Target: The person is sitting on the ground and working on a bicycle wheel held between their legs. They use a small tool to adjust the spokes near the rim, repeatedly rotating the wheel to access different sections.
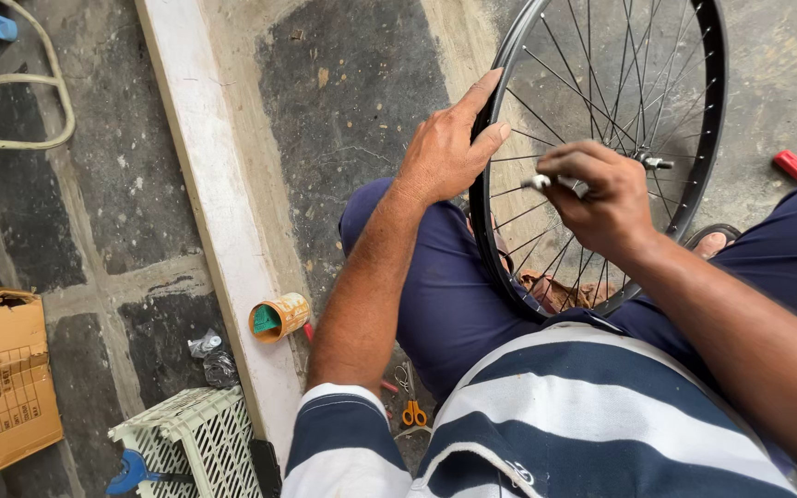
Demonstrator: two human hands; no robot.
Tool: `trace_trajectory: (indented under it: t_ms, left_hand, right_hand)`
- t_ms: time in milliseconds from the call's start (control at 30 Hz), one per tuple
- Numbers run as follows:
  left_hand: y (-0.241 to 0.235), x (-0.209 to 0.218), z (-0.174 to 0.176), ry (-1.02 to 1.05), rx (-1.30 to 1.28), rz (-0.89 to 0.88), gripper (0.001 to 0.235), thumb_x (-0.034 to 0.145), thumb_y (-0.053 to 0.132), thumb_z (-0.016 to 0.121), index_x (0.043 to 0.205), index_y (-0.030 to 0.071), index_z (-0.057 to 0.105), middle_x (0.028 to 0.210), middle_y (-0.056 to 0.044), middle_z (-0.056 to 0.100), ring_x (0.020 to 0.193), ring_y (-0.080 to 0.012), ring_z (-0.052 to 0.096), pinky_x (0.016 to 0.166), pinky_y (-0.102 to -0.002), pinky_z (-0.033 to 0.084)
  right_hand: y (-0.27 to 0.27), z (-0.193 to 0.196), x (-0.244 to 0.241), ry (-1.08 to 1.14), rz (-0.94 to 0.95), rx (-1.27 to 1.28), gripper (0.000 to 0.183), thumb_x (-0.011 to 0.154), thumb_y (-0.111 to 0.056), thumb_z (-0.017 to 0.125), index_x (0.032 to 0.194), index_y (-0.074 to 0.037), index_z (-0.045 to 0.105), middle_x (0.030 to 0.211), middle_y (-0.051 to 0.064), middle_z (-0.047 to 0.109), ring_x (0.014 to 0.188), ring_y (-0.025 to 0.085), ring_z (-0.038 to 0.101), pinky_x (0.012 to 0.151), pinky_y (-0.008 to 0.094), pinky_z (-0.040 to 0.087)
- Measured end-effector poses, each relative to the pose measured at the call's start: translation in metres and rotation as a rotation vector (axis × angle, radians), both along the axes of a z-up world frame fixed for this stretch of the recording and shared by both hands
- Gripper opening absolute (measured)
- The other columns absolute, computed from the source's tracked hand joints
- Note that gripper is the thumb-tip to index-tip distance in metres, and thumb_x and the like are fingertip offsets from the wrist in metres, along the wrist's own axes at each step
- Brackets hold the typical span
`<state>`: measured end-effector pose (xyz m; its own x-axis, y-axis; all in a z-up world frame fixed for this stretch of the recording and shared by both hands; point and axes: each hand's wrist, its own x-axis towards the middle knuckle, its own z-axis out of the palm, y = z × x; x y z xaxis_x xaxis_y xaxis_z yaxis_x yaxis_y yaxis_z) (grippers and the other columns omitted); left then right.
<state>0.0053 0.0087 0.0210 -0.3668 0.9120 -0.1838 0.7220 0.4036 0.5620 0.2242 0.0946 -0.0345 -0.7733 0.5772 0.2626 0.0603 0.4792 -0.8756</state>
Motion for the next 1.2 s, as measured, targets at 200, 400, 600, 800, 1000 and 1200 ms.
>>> trace_trajectory:
  t_ms: [200,400,600,800,1000,1200]
  left_hand:
    - [-0.005,0.000,-0.001,-0.151,0.114,0.020,0.067,0.097,0.041,0.065,0.156,0.020,0.044,0.093,-0.007,0.078,0.087,-0.0195,0.078,0.084,-0.039,0.062]
    - [-0.003,-0.010,-0.006,-0.181,0.198,0.007,0.065,0.095,0.038,0.069,0.154,0.018,0.048,0.074,-0.003,0.070,0.067,-0.0159,0.072,0.067,-0.037,0.058]
    - [-0.004,-0.018,-0.021,-0.185,0.249,0.004,0.063,0.097,0.042,0.071,0.153,0.019,0.051,0.067,-0.002,0.062,0.061,-0.0147,0.066,0.064,-0.036,0.054]
    - [0.000,-0.021,-0.025,-0.223,0.223,0.000,0.065,0.097,0.046,0.067,0.153,0.021,0.047,0.065,0.004,0.062,0.056,-0.0081,0.064,0.058,-0.032,0.054]
    - [-0.006,-0.017,-0.020,-0.205,0.212,0.004,0.064,0.097,0.045,0.069,0.152,0.018,0.051,0.064,0.002,0.058,0.057,-0.0099,0.057,0.059,-0.033,0.048]
    - [-0.001,-0.018,-0.017,-0.255,0.185,0.028,0.064,0.096,0.045,0.069,0.151,0.018,0.051,0.066,0.002,0.061,0.060,-0.0088,0.060,0.061,-0.033,0.051]
  right_hand:
    - [0.002,0.008,-0.011,0.062,0.278,0.118,0.025,0.089,-0.021,0.077,0.111,-0.010,0.078,0.114,0.012,0.076,0.090,0.025,0.075,0.073,0.036,0.061]
    - [0.000,0.000,-0.038,-0.327,0.264,-0.289,0.024,0.100,-0.027,0.070,0.118,-0.012,0.077,0.097,0.011,0.081,0.083,0.022,0.078,0.078,0.039,0.062]
    - [0.002,-0.009,-0.025,-0.047,0.326,-0.293,0.017,0.090,-0.019,0.076,0.100,-0.006,0.077,0.118,0.012,0.075,0.106,0.022,0.074,0.084,0.039,0.063]
    - [-0.027,-0.005,-0.046,-0.288,0.166,0.061,0.040,0.076,-0.012,0.089,0.110,-0.002,0.072,0.097,0.015,0.075,0.089,0.031,0.072,0.078,0.044,0.058]
    - [0.000,-0.001,-0.033,-0.189,0.255,-0.426,0.034,0.076,-0.019,0.090,0.101,-0.004,0.073,0.099,0.012,0.073,0.089,0.028,0.070,0.078,0.042,0.060]
    - [-0.018,0.000,-0.043,-0.254,0.243,-0.308,0.050,0.077,-0.011,0.086,0.122,-0.004,0.066,0.104,0.007,0.069,0.093,0.017,0.069,0.082,0.034,0.057]
